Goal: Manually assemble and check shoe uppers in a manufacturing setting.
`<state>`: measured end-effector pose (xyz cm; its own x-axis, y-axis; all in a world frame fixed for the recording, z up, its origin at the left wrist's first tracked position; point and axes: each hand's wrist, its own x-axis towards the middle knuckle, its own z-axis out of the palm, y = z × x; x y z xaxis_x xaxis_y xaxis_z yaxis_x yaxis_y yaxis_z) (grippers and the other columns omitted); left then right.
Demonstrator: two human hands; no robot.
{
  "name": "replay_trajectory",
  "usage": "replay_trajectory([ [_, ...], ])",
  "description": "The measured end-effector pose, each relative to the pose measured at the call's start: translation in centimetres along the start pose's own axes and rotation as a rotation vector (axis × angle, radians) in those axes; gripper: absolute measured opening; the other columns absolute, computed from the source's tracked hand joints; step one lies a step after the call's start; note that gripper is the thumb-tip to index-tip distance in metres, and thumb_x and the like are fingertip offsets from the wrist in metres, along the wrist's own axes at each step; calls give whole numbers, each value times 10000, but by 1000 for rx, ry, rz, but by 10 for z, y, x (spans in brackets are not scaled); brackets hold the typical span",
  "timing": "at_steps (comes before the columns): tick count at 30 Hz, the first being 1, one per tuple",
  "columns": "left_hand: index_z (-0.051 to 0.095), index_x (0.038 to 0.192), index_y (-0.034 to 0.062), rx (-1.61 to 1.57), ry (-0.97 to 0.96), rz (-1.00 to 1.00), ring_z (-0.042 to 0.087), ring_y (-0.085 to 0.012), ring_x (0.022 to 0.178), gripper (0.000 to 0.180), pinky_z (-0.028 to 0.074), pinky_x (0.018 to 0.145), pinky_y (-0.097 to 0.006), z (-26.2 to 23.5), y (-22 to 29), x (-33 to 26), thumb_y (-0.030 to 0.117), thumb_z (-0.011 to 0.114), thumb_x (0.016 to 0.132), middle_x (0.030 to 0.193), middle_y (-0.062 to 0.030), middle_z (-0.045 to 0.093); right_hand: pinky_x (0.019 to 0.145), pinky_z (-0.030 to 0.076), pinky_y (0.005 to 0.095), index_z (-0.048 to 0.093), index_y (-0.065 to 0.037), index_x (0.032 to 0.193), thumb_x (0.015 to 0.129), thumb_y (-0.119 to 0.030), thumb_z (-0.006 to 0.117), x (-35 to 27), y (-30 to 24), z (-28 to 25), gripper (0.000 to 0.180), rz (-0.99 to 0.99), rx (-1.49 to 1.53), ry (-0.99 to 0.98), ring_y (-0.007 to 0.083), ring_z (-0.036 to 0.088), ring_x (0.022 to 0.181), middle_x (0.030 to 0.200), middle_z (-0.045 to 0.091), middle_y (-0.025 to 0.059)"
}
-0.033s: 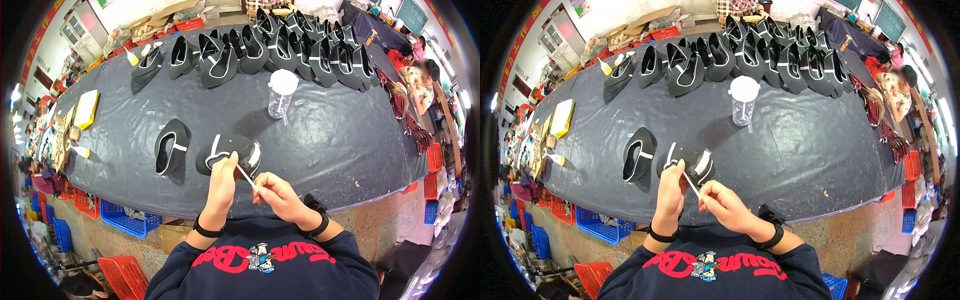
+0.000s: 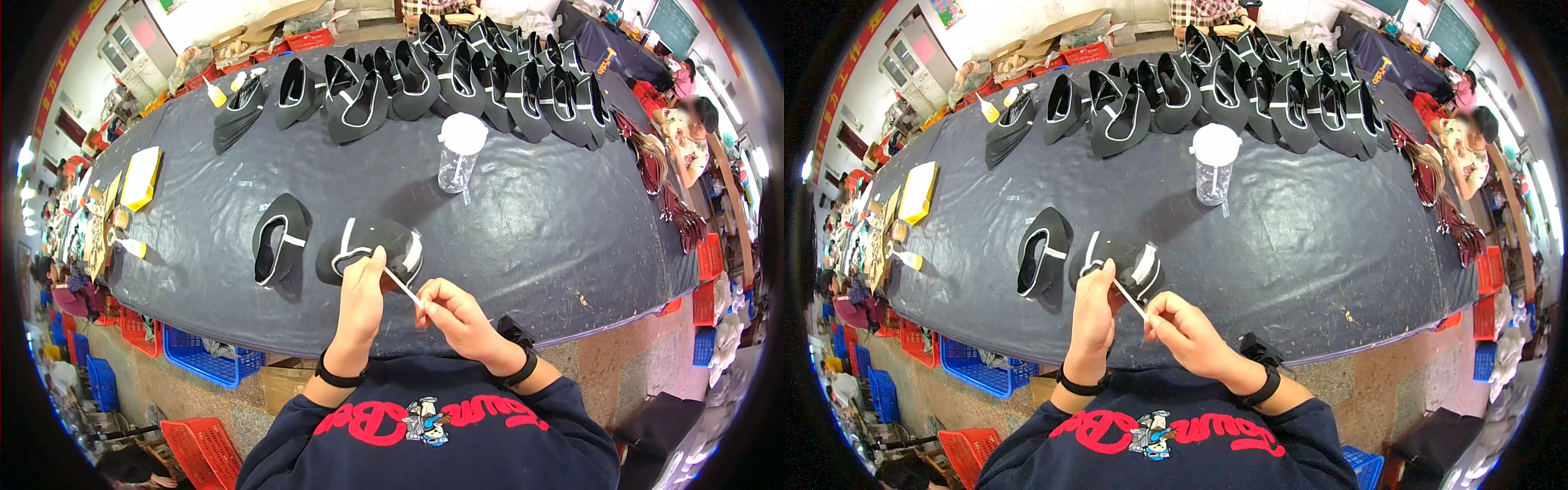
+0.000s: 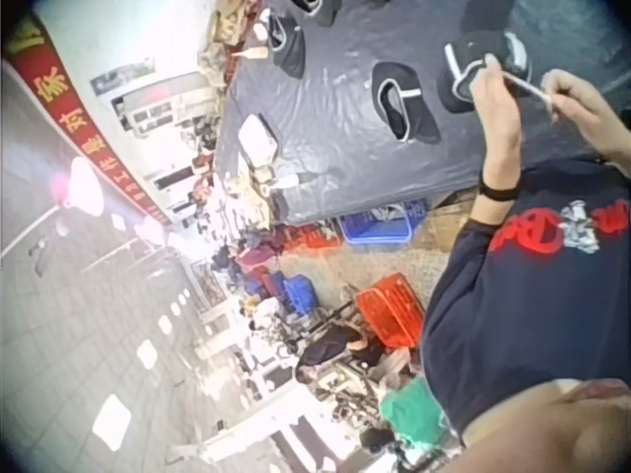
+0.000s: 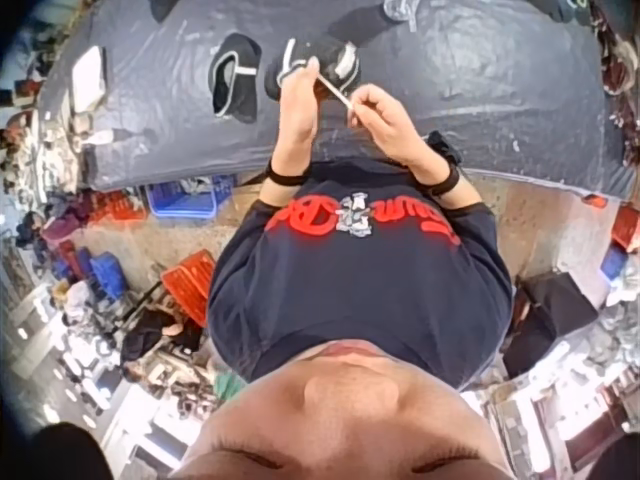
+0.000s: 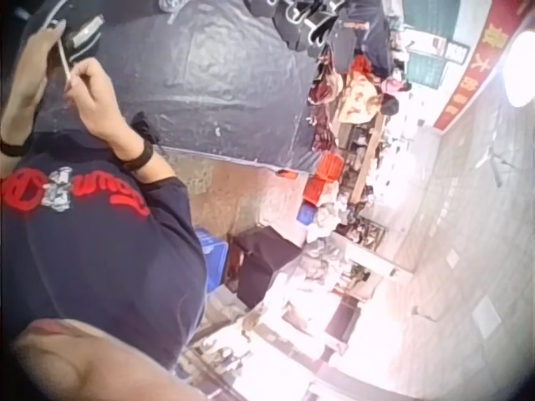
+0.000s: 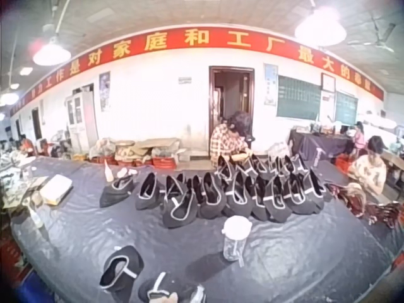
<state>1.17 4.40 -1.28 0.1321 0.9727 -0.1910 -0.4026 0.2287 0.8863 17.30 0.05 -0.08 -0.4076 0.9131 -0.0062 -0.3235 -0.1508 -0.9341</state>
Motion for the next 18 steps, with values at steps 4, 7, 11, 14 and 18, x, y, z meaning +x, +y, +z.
replay_trajectory([
  [4, 606, 831, -20, 318, 93, 67, 629, -148, 699, 362, 524, 637, -287, 2, 2, 0, 249, 405, 966, 801, -79, 639, 751, 438, 244, 470, -16, 922, 929, -59, 425, 1, 6, -8, 62, -40, -77, 35, 87, 499, 795, 853, 496, 23],
  [7, 593, 772, -53, 393, 148, 154, 627, -145, 610, 417, 536, 553, -270, 9, -2, -1, 248, 386, 972, 710, -101, 631, 749, 436, 244, 469, -14, 919, 925, -58, 433, 2, 5, -8, 56, -77, -60, 36, 89, 496, 794, 850, 493, 23],
  [11, 591, 759, -57, 462, 132, 196, 620, -151, 565, 425, 534, 519, -263, 16, 7, -5, 242, 380, 973, 668, -100, 622, 746, 434, 242, 468, -17, 917, 922, -56, 439, 4, 11, -14, 49, -72, -98, 72, 89, 493, 791, 848, 490, 22],
  [14, 546, 694, -56, 440, 142, 123, 614, -162, 552, 454, 524, 478, -265, 14, 9, -5, 257, 379, 978, 645, -120, 594, 739, 430, 236, 469, -22, 910, 920, -56, 445, 5, 13, -17, 43, -48, -99, 96, 90, 494, 787, 841, 494, 20],
  [18, 587, 809, -63, 291, 72, 31, 635, -166, 584, 400, 545, 512, -264, 11, 11, -4, 240, 384, 973, 700, -125, 633, 742, 426, 234, 471, -23, 909, 921, -64, 454, 7, 19, -21, 46, -2, -175, 113, 86, 498, 805, 849, 515, 21],
])
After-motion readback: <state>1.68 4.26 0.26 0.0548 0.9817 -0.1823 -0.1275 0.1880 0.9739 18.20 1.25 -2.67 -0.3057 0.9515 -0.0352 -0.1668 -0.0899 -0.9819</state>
